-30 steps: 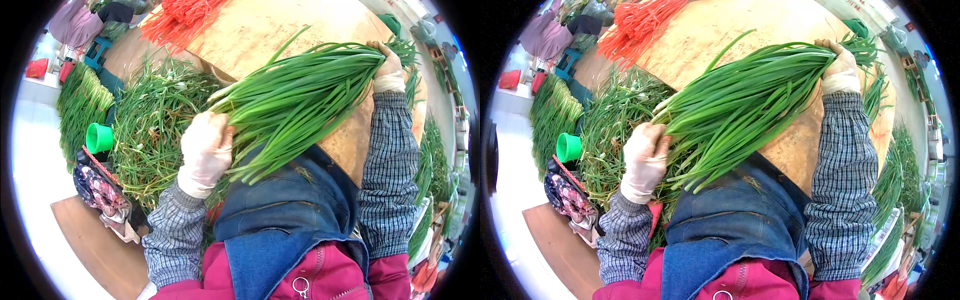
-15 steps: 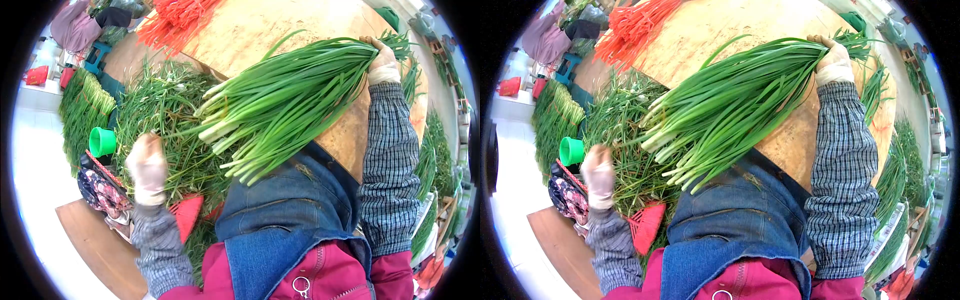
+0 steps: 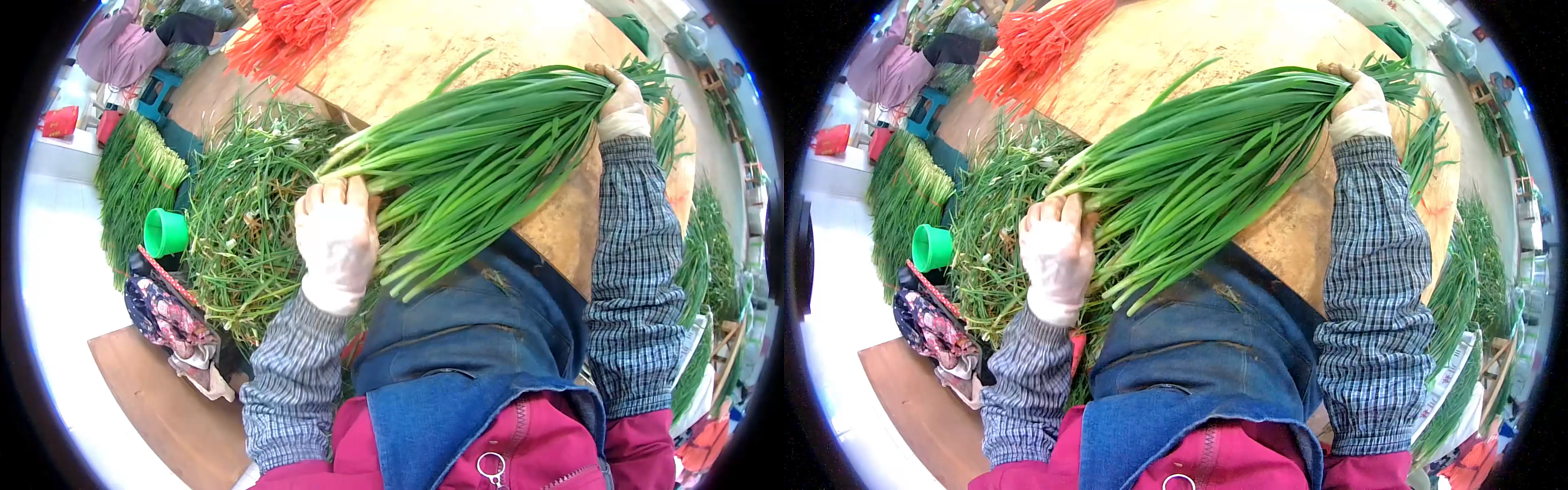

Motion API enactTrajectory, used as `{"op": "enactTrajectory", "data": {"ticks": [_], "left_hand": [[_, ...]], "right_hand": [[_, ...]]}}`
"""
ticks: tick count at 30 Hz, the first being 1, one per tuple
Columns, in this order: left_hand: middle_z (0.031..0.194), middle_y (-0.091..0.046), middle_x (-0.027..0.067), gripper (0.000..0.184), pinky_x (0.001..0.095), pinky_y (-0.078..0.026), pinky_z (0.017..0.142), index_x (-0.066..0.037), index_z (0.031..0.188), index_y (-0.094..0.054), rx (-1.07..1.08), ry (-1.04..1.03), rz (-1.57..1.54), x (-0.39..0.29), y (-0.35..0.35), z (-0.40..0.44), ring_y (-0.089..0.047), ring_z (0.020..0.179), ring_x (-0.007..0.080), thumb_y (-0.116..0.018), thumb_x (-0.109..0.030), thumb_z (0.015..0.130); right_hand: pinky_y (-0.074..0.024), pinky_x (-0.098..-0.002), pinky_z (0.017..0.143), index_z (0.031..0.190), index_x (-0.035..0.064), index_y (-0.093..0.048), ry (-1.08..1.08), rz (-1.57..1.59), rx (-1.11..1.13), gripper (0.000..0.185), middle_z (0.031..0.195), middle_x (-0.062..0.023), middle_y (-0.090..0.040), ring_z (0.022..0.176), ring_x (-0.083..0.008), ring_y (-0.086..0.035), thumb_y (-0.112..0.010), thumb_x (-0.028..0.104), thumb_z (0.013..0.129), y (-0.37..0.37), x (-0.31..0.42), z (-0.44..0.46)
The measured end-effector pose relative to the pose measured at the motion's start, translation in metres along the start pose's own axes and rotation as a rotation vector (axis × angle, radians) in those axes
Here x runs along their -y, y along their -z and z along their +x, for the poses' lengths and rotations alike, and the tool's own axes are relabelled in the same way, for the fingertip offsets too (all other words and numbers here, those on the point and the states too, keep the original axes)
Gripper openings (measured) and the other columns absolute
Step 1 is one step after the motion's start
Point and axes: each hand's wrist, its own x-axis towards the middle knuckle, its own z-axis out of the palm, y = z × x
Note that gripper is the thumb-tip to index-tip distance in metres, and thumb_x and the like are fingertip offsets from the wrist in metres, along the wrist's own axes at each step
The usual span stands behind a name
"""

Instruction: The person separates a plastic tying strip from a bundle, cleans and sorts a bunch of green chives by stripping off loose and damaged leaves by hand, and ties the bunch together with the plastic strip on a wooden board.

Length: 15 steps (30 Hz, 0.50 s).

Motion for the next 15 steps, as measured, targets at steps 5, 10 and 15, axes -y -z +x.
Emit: {"op": "enactTrajectory", "data": {"ticks": [5, 10, 15], "left_hand": [[0.074, -0.058, 0.0112, 0.015, 0.0300, -0.045, 0.065, -0.002, 0.078, -0.061, 0.000, 0.287, -0.920, 0.005, -0.005, 0.000, -0.055, 0.070, 0.0224, -0.066, 0.003, 0.065], [0.076, -0.061, 0.0120, 0.008, 0.0251, -0.046, 0.061, 0.005, 0.080, -0.061, 0.150, 0.505, -1.059, 0.004, 0.037, -0.005, -0.059, 0.066, 0.0178, -0.064, 0.003, 0.073], [0.071, -0.061, 0.0111, 0.006, 0.0257, -0.044, 0.055, 0.003, 0.083, -0.061, 0.095, 0.367, -0.764, 0.026, 0.064, -0.028, -0.056, 0.059, 0.0162, -0.061, 0.000, 0.077]], "right_hand": [[-0.0494, -0.0348, 0.072, 0.086, -0.0076, -0.054, 0.002, -0.004, -0.050, 0.019, 0.082, -0.0176, -0.061, 0.071, -0.0274, -0.058, -0.043, 0.009, 0.086, -0.006, -0.002, -0.008], [-0.0494, -0.0341, 0.073, 0.086, -0.0075, -0.056, -0.024, -0.011, -0.011, 0.021, 0.082, -0.0166, -0.061, 0.072, -0.0273, -0.059, -0.044, 0.010, 0.086, -0.009, -0.007, -0.009], [-0.0494, -0.0346, 0.074, 0.084, -0.0056, -0.053, -0.094, 0.041, 0.027, 0.019, 0.082, -0.0164, -0.061, 0.072, -0.0267, -0.058, -0.043, 0.010, 0.087, -0.013, -0.016, -0.002]]}}
